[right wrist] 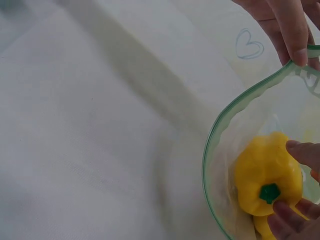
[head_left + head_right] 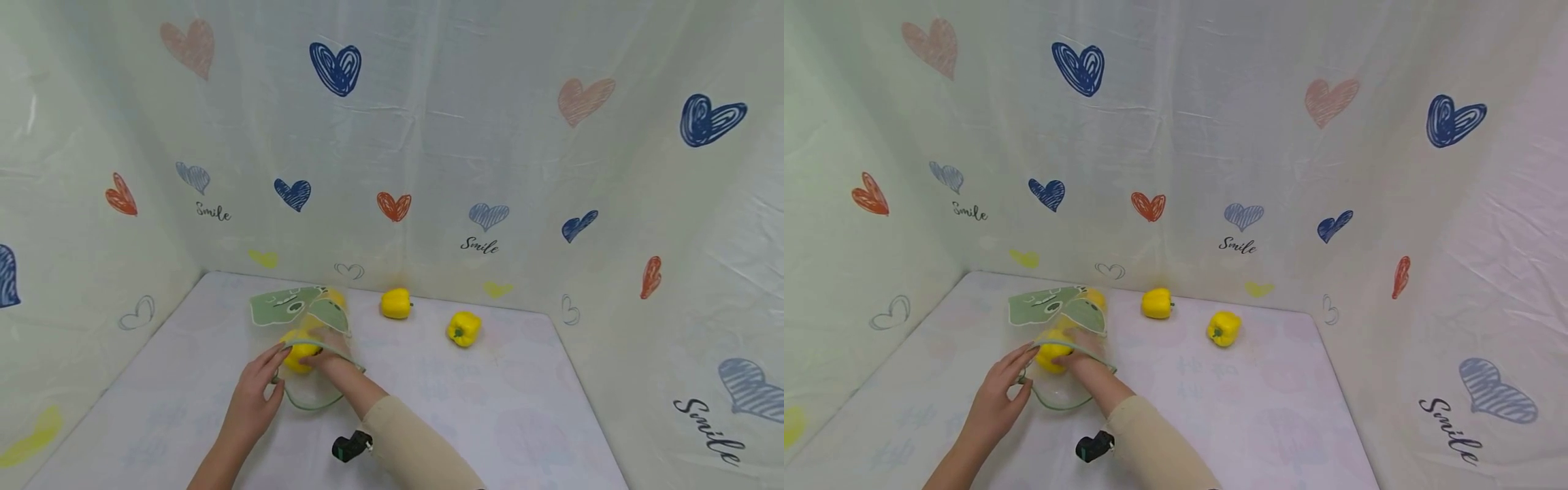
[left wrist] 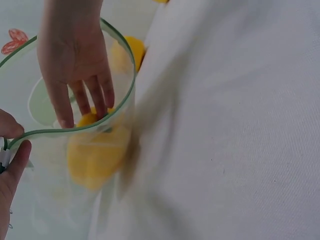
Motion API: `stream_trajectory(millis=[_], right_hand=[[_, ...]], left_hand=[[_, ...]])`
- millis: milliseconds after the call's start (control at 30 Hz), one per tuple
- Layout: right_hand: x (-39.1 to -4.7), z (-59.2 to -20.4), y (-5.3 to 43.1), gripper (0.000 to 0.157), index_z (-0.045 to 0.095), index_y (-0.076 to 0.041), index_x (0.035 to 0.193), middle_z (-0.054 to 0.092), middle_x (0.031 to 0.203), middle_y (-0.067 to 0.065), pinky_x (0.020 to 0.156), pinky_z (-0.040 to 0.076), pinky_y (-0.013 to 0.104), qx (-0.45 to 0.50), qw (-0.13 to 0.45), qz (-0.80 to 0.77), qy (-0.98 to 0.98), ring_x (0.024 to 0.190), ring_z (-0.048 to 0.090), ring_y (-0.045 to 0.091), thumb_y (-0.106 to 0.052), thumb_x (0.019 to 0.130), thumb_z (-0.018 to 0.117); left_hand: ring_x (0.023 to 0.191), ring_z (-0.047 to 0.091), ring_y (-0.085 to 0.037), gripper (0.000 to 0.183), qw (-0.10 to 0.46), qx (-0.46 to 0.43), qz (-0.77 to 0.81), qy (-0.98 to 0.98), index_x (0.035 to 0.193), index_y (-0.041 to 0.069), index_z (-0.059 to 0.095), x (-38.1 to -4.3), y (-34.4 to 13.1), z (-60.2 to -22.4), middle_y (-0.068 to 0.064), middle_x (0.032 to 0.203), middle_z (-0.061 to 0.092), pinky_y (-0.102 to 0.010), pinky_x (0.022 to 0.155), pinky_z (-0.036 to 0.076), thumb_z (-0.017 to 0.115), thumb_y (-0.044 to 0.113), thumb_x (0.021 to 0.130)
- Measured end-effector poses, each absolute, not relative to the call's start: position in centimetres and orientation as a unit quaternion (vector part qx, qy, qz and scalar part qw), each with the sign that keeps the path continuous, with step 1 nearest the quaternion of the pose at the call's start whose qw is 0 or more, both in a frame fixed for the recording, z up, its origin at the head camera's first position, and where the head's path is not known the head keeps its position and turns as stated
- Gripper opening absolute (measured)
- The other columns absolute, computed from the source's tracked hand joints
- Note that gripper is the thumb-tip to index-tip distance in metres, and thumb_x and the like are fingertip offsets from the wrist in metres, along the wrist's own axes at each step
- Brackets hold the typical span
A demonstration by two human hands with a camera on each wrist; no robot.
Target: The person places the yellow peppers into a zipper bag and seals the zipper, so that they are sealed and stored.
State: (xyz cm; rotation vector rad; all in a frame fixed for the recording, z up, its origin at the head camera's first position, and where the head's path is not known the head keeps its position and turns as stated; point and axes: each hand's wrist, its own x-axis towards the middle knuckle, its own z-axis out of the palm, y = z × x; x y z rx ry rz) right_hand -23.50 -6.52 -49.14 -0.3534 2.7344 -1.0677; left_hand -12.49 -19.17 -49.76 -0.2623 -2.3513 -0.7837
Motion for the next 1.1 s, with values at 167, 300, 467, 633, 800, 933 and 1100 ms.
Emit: stream_trajectory(millis=[167, 300, 467, 633, 800, 933, 1100], right_hand=[[-22.6, -49.1, -5.1, 0.055, 0.061, -0.014, 0.127, 0.061, 0.122, 0.000, 0.094, 0.049, 0.032, -0.146, 0.097, -0.422, 0.889, 0.110, 0.057, 0.014, -0.020, 0.077, 0.083], [-21.9, -49.0, -4.3, 0.052, 0.060, -0.013, 0.125, 0.059, 0.123, 0.000, 0.097, 0.048, 0.035, -0.162, 0.102, -0.457, 0.868, 0.114, 0.055, 0.016, -0.018, 0.079, 0.082], [-21.2, -49.0, -3.6, 0.060, 0.057, -0.014, 0.129, 0.059, 0.125, -0.001, 0.098, 0.047, 0.035, -0.169, 0.097, -0.491, 0.849, 0.118, 0.055, 0.020, -0.015, 0.076, 0.084], [-20.3, -48.5, -2.5, 0.061, 0.057, -0.016, 0.134, 0.059, 0.130, 0.000, 0.084, 0.054, 0.032, -0.151, 0.129, -0.496, 0.845, 0.114, 0.056, 0.022, -0.021, 0.078, 0.083], [-19.4, -48.3, -1.2, 0.058, 0.059, -0.014, 0.134, 0.059, 0.129, 0.004, 0.075, 0.054, 0.029, -0.154, 0.147, -0.490, 0.845, 0.107, 0.058, 0.019, -0.022, 0.080, 0.081], [-18.7, -48.3, 0.3, 0.058, 0.058, -0.010, 0.133, 0.060, 0.128, 0.007, 0.077, 0.053, 0.027, -0.180, 0.141, -0.498, 0.836, 0.104, 0.058, 0.019, -0.019, 0.080, 0.081], [-18.1, -47.9, 2.1, 0.056, 0.058, -0.010, 0.131, 0.061, 0.125, 0.008, 0.081, 0.052, 0.029, -0.196, 0.154, -0.510, 0.823, 0.103, 0.059, 0.022, -0.019, 0.081, 0.080]], left_hand=[[0.108, 0.053, -0.030, 0.066, 0.326, -0.098, -0.311, -0.887, 0.124, 0.004, 0.064, -12.6, -19.0, -50.0, -0.013, 0.131, 0.057, -0.017, 0.087, 0.038, 0.074, -0.023, 0.065], [0.107, 0.054, -0.028, 0.067, 0.329, -0.099, -0.317, -0.884, 0.124, 0.004, 0.064, -12.5, -18.8, -49.9, -0.012, 0.130, 0.059, -0.008, 0.084, 0.036, 0.072, -0.025, 0.064], [0.107, 0.053, -0.028, 0.067, 0.323, -0.097, -0.316, -0.887, 0.124, 0.003, 0.063, -12.5, -18.7, -49.8, -0.014, 0.130, 0.058, -0.004, 0.081, 0.036, 0.071, -0.025, 0.064], [0.106, 0.052, -0.027, 0.066, 0.320, -0.095, -0.309, -0.890, 0.125, 0.002, 0.062, -12.6, -18.5, -49.7, -0.014, 0.129, 0.059, -0.010, 0.080, 0.038, 0.071, -0.024, 0.065], [0.107, 0.052, -0.028, 0.067, 0.309, -0.091, -0.310, -0.895, 0.127, 0.004, 0.060, -12.6, -18.2, -49.6, -0.013, 0.128, 0.061, -0.013, 0.083, 0.037, 0.071, -0.023, 0.066], [0.108, 0.053, -0.028, 0.067, 0.299, -0.085, -0.315, -0.897, 0.127, 0.004, 0.060, -12.5, -17.9, -49.6, -0.014, 0.127, 0.061, -0.014, 0.085, 0.036, 0.071, -0.022, 0.067], [0.109, 0.052, -0.029, 0.067, 0.294, -0.083, -0.315, -0.898, 0.128, 0.003, 0.059, -12.3, -17.5, -49.6, -0.014, 0.128, 0.060, -0.015, 0.089, 0.034, 0.071, -0.022, 0.067]])
